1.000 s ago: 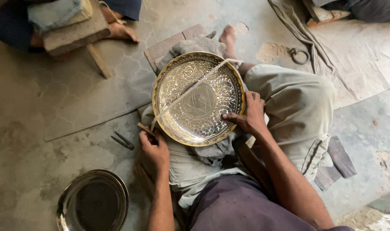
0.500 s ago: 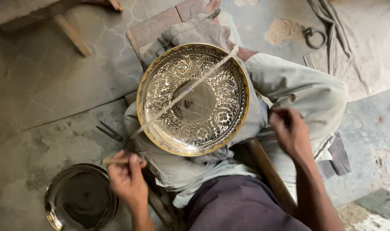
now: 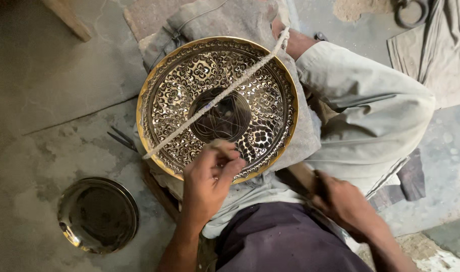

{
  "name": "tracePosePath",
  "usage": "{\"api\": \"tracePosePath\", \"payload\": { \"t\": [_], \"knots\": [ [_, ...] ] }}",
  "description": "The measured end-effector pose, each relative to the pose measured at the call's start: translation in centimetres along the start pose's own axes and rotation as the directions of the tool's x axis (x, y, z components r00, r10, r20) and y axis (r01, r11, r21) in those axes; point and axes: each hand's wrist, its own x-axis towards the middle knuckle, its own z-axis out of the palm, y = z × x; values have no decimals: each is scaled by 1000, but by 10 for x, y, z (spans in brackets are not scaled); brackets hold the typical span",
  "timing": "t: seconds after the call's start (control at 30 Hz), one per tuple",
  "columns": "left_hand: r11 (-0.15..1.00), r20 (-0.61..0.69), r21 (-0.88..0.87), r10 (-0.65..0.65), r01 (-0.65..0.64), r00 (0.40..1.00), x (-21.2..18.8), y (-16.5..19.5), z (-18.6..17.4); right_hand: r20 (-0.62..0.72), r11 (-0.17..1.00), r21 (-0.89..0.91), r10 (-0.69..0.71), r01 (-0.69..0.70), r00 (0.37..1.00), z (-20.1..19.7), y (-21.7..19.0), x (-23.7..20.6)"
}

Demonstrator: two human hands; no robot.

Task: The person sits on the floor with a decorative brass tray on their lap, holds a small punch against the tray's darkened center with one hand, and strikes the punch with a wooden mallet held in the other hand, repositioning the punch repeatedly to chase line patterns into the metal.

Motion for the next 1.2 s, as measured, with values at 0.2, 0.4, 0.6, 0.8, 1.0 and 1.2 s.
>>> {"api": "tracePosePath", "payload": {
  "t": [0.2,0.4,0.6,0.8,1.0,1.2],
  "knots": [
    [957,338,198,135,-210,931,46,-1,9,-143,864,474,265,-169,954,-47,42,-46],
    [910,508,178,240,-373,828,69,-19,16,-394,850,525,204,37,896,-36,49,-44],
    [916,553,133,249,-380,795,73,-19,15,-529,759,585,89,286,844,-44,13,-24],
    [911,561,164,229,-378,796,72,-16,18,-494,866,441,16,235,869,-79,-22,-14],
    [916,566,161,219,-367,795,74,-13,16,-503,994,-12,85,-106,860,-97,-35,-6],
    [918,583,145,223,-370,782,76,-11,16,-547,968,216,11,128,837,-102,-41,-12]
  ]
}}
